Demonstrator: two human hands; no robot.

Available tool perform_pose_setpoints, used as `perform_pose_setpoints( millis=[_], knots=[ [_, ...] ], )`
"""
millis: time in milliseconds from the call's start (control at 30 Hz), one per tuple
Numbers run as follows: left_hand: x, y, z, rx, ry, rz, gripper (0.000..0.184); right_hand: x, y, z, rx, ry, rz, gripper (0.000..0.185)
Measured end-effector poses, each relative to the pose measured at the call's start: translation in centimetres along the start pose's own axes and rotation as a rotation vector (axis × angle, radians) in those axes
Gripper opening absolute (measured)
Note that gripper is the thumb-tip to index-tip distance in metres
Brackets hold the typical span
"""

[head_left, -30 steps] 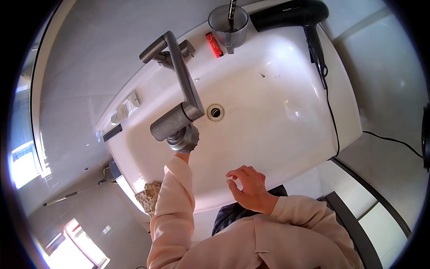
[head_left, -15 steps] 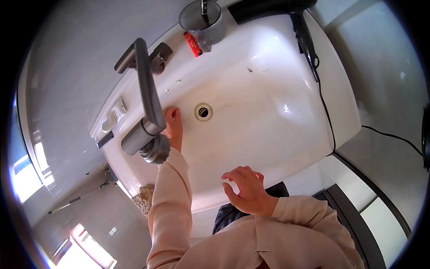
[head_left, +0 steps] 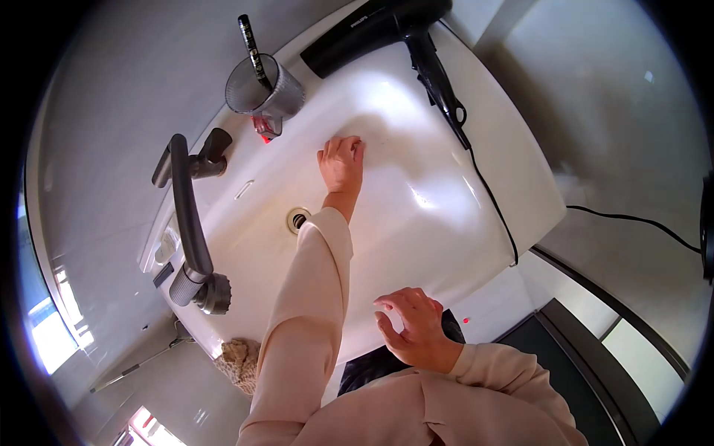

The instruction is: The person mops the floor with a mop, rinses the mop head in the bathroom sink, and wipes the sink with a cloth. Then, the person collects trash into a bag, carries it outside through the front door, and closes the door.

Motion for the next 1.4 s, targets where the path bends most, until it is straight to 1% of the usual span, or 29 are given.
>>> perform_pose_setpoints(
  millis=[33,100,133,200,267,333,367,400,433,500,533,600,633,700,733,767,800,833,867,900,967,1000,1033,1100,1167,1267,1333,1367,1400],
  knots=[
    [0.2,0.2,-0.3,0.0,0.0,-0.001,0.008,0.1,-0.2,0.2,0.001,-0.001,0.0,0.019],
    [0.4,-0.3,-0.7,0.077,0.018,-0.102,0.009,0.3,1.0,1.9,-0.032,-0.16,0.183,0.02],
    [0.2,-0.7,-0.1,0.081,0.013,-0.102,0.009,0.6,0.8,2.0,-0.029,-0.159,0.188,0.02],
    [-2.3,0.6,-1.2,-0.288,0.426,0.332,0.014,1.3,0.2,3.4,-0.033,-0.238,0.207,0.018],
    [-7.0,-0.2,-0.6,-0.707,0.667,0.479,0.024,2.7,0.7,5.3,-0.086,-0.355,0.242,0.023],
    [-11.5,-3.4,4.1,-1.146,0.876,0.687,0.017,3.9,1.3,6.2,-0.169,-0.396,0.242,0.027],
    [-13.7,-4.1,5.9,-1.28,1.0,0.774,0.016,4.3,1.9,6.0,-0.196,-0.384,0.259,0.029],
    [-15.4,-4.7,7.9,-1.382,1.082,0.815,0.015,4.5,2.5,5.1,-0.207,-0.346,0.272,0.025],
    [-16.9,-5.0,9.3,-1.527,1.098,0.955,0.014,4.5,2.4,4.0,-0.232,-0.299,0.359,0.019],
    [-19.2,-3.9,10.8,-1.794,1.034,0.974,0.016,3.8,3.3,1.4,-0.212,-0.161,0.492,0.014],
    [-19.7,-3.3,12.4,-1.808,0.981,0.986,0.016,3.5,4.5,0.2,-0.214,-0.122,0.514,0.014],
    [-20.4,-2.6,15.1,-2.035,0.849,1.113,0.018,3.1,6.4,-1.6,-0.239,-0.111,0.577,0.007],
    [-20.7,-1.5,16.7,-2.048,0.812,1.114,0.018,3.3,6.7,-2.8,-0.243,-0.085,0.593,0.007],
    [-21.3,5.6,21.5,-1.277,0.559,0.822,0.021,4.3,5.2,-4.1,-0.019,-0.096,0.498,0.007],
    [-22.0,9.9,25.5,-0.558,0.341,0.584,0.031,4.4,5.3,-4.4,-0.019,-0.122,0.494,0.013],
    [-22.5,12.7,30.2,0.055,0.185,0.455,0.048,4.4,5.3,-4.9,-0.019,-0.097,0.505,0.013],
    [-23.6,14.9,33.9,0.553,0.323,0.6,0.058,4.5,4.8,-5.1,-0.013,-0.098,0.483,0.013],
    [-25.0,15.9,36.8,0.695,0.265,0.596,0.061,4.8,4.3,-5.1,-0.004,-0.104,0.461,0.013],
    [-27.6,17.4,37.6,0.823,0.372,0.667,0.054,4.9,3.9,-5.4,-0.027,-0.082,0.462,0.014],
    [-30.5,19.1,37.8,0.828,0.376,0.68,0.054,4.9,4.0,-5.7,-0.025,-0.069,0.462,0.014],
    [-33.9,21.0,35.8,0.521,0.442,0.594,0.048,5.2,4.1,-6.4,-0.027,-0.019,0.434,0.014],
    [-34.2,21.4,35.5,0.43,0.396,0.609,0.044,5.2,4.1,-6.7,-0.024,-0.016,0.441,0.014],
    [-32.8,21.7,35.2,0.431,0.392,0.609,0.044,5.2,3.6,-6.8,-0.002,-0.026,0.426,0.014],
    [-27.9,22.5,35.4,0.182,0.052,0.594,0.043,5.6,2.8,-6.8,0.013,-0.052,0.406,0.013],
    [-23.0,23.5,33.7,0.12,-0.078,0.658,0.044,5.9,1.6,-6.5,0.043,-0.024,0.309,0.012],
    [-20.4,26.7,25.1,0.085,-0.012,0.666,0.044,6.2,1.8,-5.3,0.018,-0.041,0.296,0.011],
    [-19.2,25.7,20.5,0.683,0.02,0.548,0.044,6.9,2.6,-4.4,-0.073,-0.047,0.288,0.011],
    [-17.7,23.9,18.8,0.668,0.028,0.532,0.044,7.5,2.8,-4.3,-0.157,-0.031,0.284,0.01],
    [-16.7,22.5,17.2,0.687,0.051,0.666,0.043,8.5,2.4,-4.2,-0.162,-0.05,0.271,0.01]
  ],
)
Point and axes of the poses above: each hand's wrist, its own x-axis towards the middle knuckle, its own z-axis out of the back of the hand, y = z × x, the point moved 8 cm from there along x, towards the middle knuckle, and after that the axes turned 13 degrees about x, right-handed, at the moved point
